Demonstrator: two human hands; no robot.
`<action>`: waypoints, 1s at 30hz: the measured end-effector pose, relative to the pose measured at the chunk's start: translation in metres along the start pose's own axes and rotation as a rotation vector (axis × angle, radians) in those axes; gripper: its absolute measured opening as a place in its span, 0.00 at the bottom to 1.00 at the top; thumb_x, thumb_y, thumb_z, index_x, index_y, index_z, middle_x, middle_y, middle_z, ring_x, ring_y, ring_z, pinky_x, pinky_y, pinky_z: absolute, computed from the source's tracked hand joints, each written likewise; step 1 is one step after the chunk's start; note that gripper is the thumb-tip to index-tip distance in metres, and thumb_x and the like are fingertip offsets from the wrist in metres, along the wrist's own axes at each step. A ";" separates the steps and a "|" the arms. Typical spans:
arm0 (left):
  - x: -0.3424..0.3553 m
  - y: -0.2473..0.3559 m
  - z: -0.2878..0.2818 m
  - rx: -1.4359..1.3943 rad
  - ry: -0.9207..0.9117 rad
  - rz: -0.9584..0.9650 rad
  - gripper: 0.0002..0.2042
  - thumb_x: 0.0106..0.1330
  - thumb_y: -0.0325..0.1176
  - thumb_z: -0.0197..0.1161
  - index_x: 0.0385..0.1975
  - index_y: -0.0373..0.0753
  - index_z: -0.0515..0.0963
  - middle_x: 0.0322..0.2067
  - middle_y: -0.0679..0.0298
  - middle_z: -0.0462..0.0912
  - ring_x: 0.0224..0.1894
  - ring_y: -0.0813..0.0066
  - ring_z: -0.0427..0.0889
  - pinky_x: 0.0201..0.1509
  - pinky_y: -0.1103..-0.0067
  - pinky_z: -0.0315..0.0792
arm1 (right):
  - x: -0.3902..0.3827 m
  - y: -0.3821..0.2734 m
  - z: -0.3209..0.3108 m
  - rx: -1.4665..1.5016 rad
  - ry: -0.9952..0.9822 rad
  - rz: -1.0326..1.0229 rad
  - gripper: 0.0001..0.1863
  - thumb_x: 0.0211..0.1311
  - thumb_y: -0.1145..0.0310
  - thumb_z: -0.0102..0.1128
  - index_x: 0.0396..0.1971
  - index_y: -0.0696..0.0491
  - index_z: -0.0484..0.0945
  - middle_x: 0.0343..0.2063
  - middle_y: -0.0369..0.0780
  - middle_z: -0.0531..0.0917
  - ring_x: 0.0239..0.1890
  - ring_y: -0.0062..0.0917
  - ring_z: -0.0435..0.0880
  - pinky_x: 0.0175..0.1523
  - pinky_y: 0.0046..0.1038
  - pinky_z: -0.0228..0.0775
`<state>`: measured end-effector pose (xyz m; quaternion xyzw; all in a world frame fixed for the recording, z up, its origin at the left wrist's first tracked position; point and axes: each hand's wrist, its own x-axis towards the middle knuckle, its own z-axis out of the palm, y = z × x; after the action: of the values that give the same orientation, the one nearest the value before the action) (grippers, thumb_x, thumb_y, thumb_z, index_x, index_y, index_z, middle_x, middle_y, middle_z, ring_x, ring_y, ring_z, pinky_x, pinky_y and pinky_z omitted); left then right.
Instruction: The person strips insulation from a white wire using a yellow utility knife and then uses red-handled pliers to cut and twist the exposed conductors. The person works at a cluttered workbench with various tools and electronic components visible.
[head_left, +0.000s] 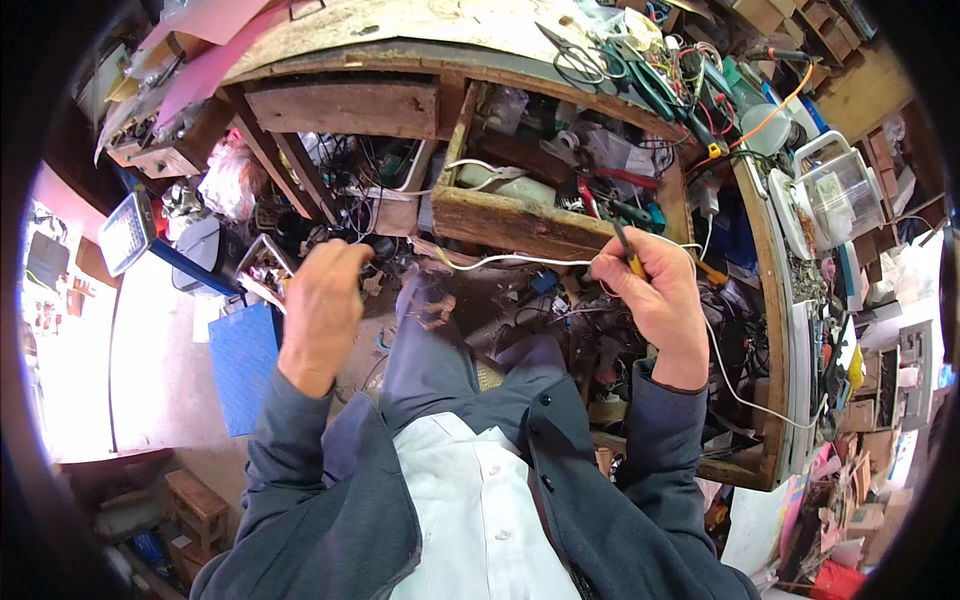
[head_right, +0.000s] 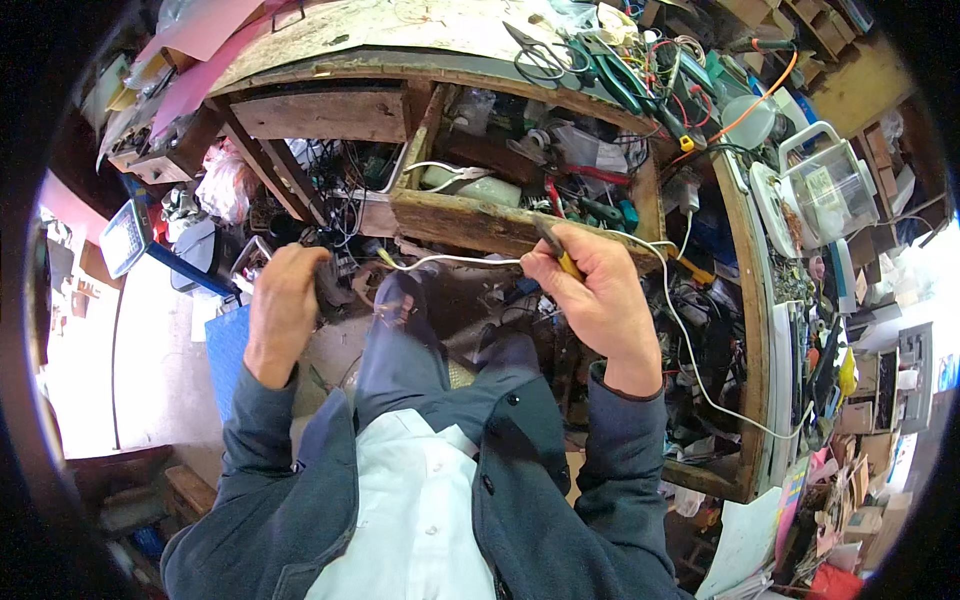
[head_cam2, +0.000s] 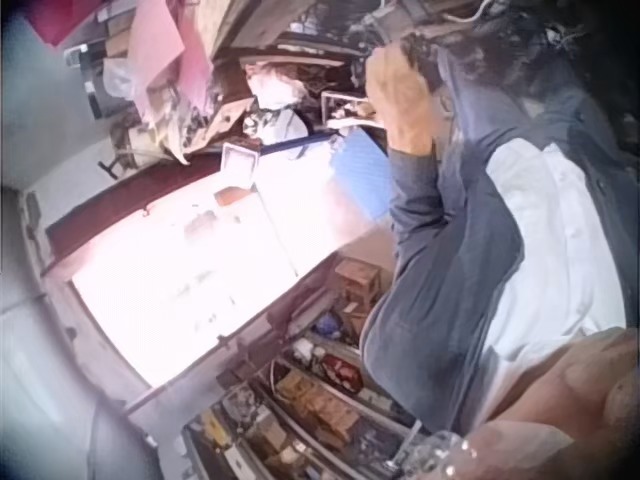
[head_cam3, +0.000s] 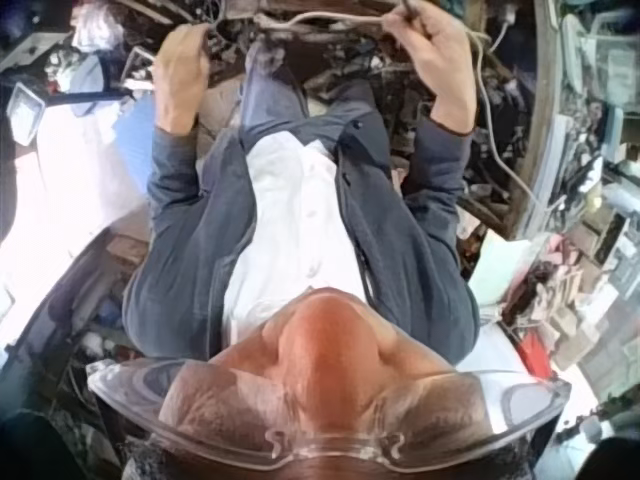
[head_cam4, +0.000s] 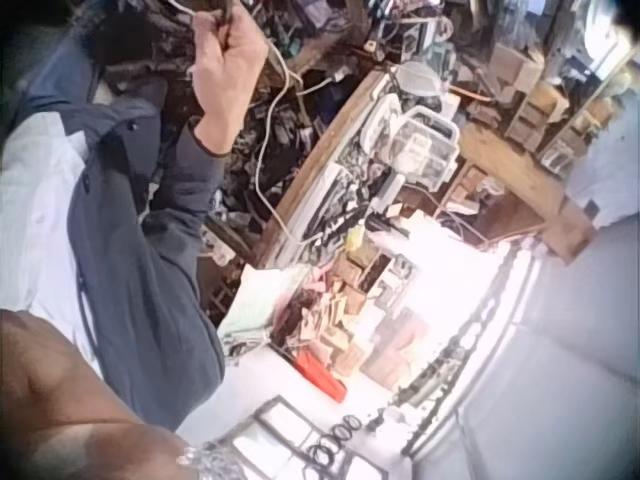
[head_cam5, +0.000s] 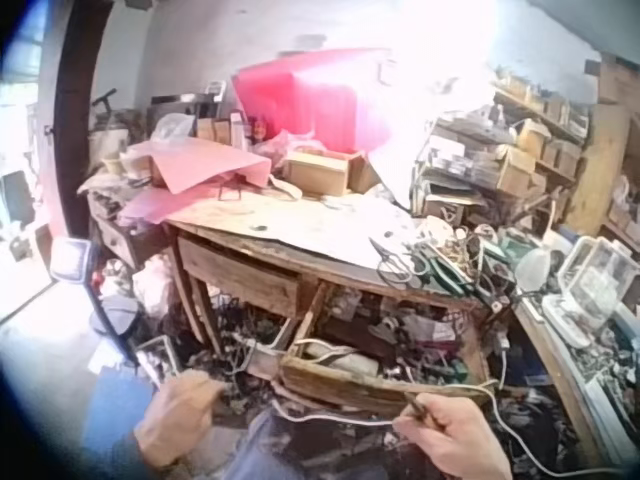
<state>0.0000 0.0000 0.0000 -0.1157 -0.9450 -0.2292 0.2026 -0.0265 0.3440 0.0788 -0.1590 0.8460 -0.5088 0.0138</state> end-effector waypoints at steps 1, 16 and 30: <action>-0.004 -0.004 0.000 0.018 0.014 -0.036 0.13 0.56 0.16 0.56 0.40 0.33 0.80 0.34 0.52 0.78 0.41 0.51 0.79 0.47 0.65 0.74 | -0.001 0.000 -0.004 0.053 0.014 0.051 0.05 0.65 0.74 0.64 0.32 0.59 0.78 0.22 0.31 0.75 0.26 0.13 0.72 0.31 0.19 0.64; -0.020 -0.030 0.005 -0.032 0.039 -0.122 0.10 0.60 0.20 0.57 0.39 0.35 0.82 0.33 0.53 0.78 0.39 0.51 0.80 0.44 0.65 0.74 | -0.010 -0.010 -0.029 -0.041 0.081 -0.160 0.09 0.65 0.72 0.67 0.29 0.59 0.76 0.20 0.31 0.74 0.24 0.13 0.69 0.29 0.18 0.60; -0.036 -0.053 0.080 -0.455 -0.539 -0.094 0.17 0.66 0.25 0.58 0.54 0.31 0.77 0.41 0.52 0.84 0.40 0.64 0.83 0.47 0.73 0.76 | -0.003 -0.040 -0.020 -0.086 0.024 -0.111 0.09 0.64 0.73 0.68 0.29 0.59 0.76 0.20 0.32 0.71 0.25 0.12 0.64 0.30 0.20 0.59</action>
<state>-0.0112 -0.0115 -0.1011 -0.1706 -0.8935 -0.4042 -0.0956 -0.0175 0.3441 0.1227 -0.2001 0.8571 -0.4736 -0.0314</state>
